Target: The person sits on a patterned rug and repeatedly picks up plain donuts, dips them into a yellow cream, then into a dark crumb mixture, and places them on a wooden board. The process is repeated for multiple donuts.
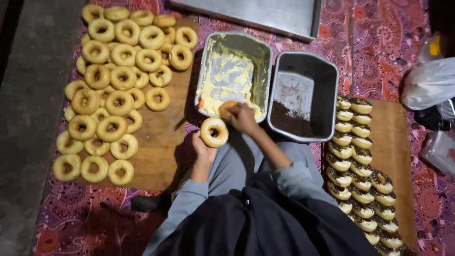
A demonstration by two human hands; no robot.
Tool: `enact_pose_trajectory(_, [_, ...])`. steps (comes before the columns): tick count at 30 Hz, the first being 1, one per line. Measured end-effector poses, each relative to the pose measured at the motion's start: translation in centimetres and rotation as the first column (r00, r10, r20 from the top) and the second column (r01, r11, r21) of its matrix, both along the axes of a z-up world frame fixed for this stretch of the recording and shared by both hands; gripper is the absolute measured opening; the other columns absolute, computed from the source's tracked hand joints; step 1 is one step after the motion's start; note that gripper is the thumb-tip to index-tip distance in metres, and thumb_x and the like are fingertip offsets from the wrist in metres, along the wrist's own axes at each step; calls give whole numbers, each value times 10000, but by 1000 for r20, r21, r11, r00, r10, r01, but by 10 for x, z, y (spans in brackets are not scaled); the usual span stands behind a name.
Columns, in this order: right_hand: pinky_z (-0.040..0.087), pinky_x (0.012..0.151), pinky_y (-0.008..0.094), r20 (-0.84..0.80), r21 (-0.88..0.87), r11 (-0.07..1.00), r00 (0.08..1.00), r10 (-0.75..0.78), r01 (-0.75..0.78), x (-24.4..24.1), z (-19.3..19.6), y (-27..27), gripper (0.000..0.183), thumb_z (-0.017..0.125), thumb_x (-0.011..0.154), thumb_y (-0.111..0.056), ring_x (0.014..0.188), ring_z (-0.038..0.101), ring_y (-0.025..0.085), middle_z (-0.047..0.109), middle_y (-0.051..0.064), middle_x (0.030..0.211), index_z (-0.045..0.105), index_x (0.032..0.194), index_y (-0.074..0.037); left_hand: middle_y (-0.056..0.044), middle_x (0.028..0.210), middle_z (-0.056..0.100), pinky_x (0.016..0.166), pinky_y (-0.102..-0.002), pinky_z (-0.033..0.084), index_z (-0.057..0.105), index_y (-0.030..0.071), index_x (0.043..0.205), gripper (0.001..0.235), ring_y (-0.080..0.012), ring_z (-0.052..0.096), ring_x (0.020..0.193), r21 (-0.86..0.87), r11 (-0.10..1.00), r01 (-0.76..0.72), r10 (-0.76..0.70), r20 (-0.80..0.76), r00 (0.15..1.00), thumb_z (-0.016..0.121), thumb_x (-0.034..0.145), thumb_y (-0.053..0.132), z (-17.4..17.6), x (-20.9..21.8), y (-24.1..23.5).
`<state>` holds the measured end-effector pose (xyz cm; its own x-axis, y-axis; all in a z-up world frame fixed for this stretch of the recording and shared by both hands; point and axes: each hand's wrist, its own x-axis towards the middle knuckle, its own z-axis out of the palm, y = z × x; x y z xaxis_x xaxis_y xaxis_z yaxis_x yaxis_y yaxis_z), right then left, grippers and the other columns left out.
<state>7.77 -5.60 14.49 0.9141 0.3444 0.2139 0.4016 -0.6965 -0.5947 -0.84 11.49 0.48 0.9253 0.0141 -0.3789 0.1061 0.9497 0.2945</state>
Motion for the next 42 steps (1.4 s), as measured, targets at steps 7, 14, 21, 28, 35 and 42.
enact_pose_trajectory(7, [489,914,461,127,183,976,987,94,-116,-76,30,-1,379,800,831,-210,999,641,331,708,127,1041,758,1188,-88,-107,1261,654,1024,-450,508,605,75,1330,539,-273,611,1176,47,991,123,-122,-21,992,449,1043,503,24,-8,-15])
enact_pose_trajectory(14, [424,980,448,172,149,952,955,241,-267,-99,59,-51,526,772,875,-202,1084,578,323,648,123,1143,659,1381,-111,-126,1242,657,1023,-460,489,604,52,1326,564,-292,610,1148,-11,961,275,-276,-37,961,447,1041,513,61,-14,-40])
enact_pose_trajectory(21, [414,990,427,80,213,973,994,75,-91,-145,75,-93,553,780,842,-220,1041,555,281,637,92,1051,664,1372,-113,-138,1243,665,1058,-482,478,593,22,1326,595,-298,617,1178,87,913,397,-393,-69,917,422,1038,514,98,-18,-55])
enact_pose_trajectory(28, [576,765,402,-714,668,504,662,229,547,-157,74,-107,220,716,941,-230,989,612,196,661,78,1106,676,1115,-102,-185,1464,486,1152,-416,384,565,-34,1285,477,-312,495,1363,914,368,-169,-438,330,836,445,1077,379,162,-45,-82])
enact_pose_trajectory(35, [552,815,358,-510,838,320,843,168,443,-166,84,-100,478,793,882,-190,988,612,182,641,28,1083,625,1325,-127,-186,1515,382,1197,-428,303,437,-50,1470,595,-329,406,1424,877,399,-267,-399,428,811,385,1110,420,176,-65,-109])
enact_pose_trajectory(42, [518,990,389,85,290,956,996,25,-49,-160,106,-123,549,853,794,-213,1110,666,259,718,112,1240,678,1301,-92,-110,1363,635,1114,-428,460,516,38,1429,610,-254,605,1279,217,949,228,-279,243,929,408,1041,497,138,-52,-93])
